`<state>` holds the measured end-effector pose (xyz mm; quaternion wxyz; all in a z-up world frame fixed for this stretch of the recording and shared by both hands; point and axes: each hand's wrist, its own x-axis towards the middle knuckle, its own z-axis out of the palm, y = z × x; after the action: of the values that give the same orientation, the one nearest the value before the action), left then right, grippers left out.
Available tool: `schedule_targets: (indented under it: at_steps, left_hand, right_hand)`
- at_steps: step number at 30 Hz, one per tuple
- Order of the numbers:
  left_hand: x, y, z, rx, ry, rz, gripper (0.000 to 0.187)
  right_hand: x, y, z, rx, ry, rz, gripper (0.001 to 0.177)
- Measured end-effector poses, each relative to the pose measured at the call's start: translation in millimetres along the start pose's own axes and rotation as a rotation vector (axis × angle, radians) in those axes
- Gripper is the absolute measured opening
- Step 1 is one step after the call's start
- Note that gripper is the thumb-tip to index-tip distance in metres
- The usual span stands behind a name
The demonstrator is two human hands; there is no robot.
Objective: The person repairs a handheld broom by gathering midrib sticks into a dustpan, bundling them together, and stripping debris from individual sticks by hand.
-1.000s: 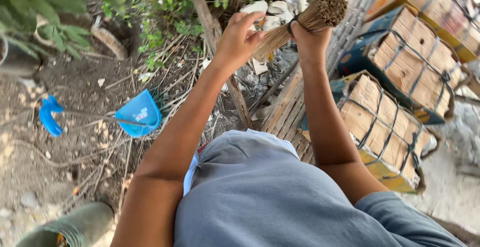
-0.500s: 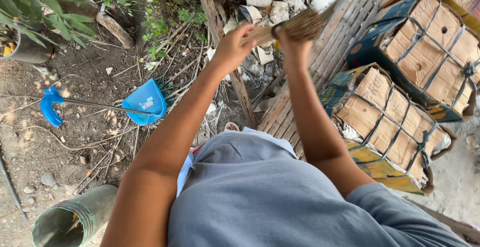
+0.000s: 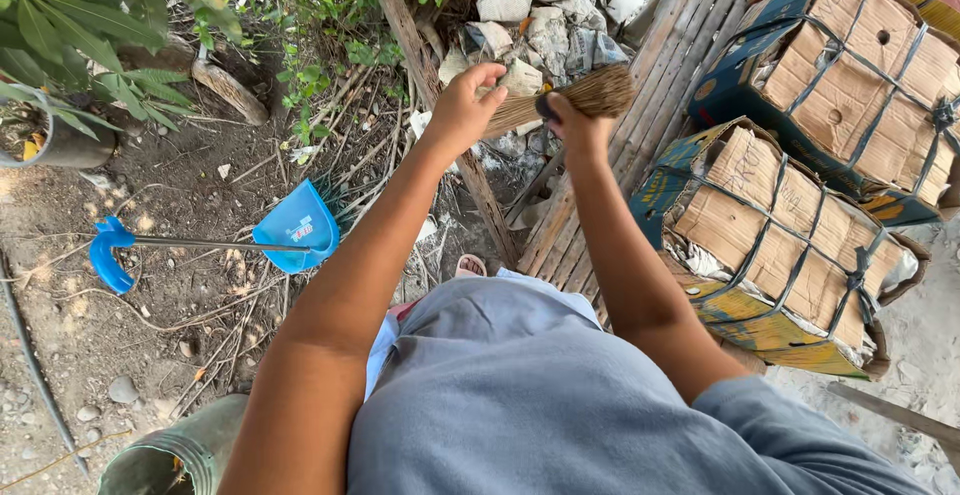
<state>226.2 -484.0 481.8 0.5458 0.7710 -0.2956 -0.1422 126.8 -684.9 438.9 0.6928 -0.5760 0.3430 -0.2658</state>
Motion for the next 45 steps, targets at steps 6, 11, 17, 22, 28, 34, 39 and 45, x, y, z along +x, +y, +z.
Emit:
schedule_targets:
  at_steps: [6, 11, 17, 22, 28, 34, 39, 45]
  left_hand:
    - [5.1, 8.6, 1.2, -0.081, -0.030, -0.067, 0.038]
    - [11.4, 3.5, 12.4, -0.058, -0.097, -0.152, 0.038]
    - [7.2, -15.4, 27.0, -0.088, 0.014, 0.163, 0.035]
    - [13.5, -1.0, 47.2, -0.093, -0.077, -0.048, 0.035]
    - [27.5, 19.6, 85.1, -0.196, -0.197, -0.057, 0.035]
    - [29.4, 8.7, 83.9, -0.172, -0.146, 0.085, 0.032]
    - [27.2, 5.4, 79.2, -0.172, -0.167, 0.002, 0.031]
    - [30.2, 15.9, 91.7, -0.219, -0.153, 0.109, 0.031]
  right_hand:
    - [9.6, -67.2, -28.0, 0.079, -0.126, -0.281, 0.030]
    - [33.4, -22.4, -11.6, 0.040, -0.035, -0.240, 0.033]
    - [-1.1, 8.0, -21.2, -0.154, 0.076, -0.091, 0.032]
    - [-31.8, -81.8, -56.2, -0.075, -0.025, -0.327, 0.034]
    - [11.5, -96.0, -70.7, -0.046, -0.048, -0.646, 0.038]
    - [69.9, -35.5, -81.1, -0.209, 0.156, -0.562, 0.040]
    - [8.9, -115.9, -84.1, -0.312, 0.134, -0.229, 0.024]
    - [9.2, -161.2, -71.9, -0.279, 0.158, -0.444, 0.026]
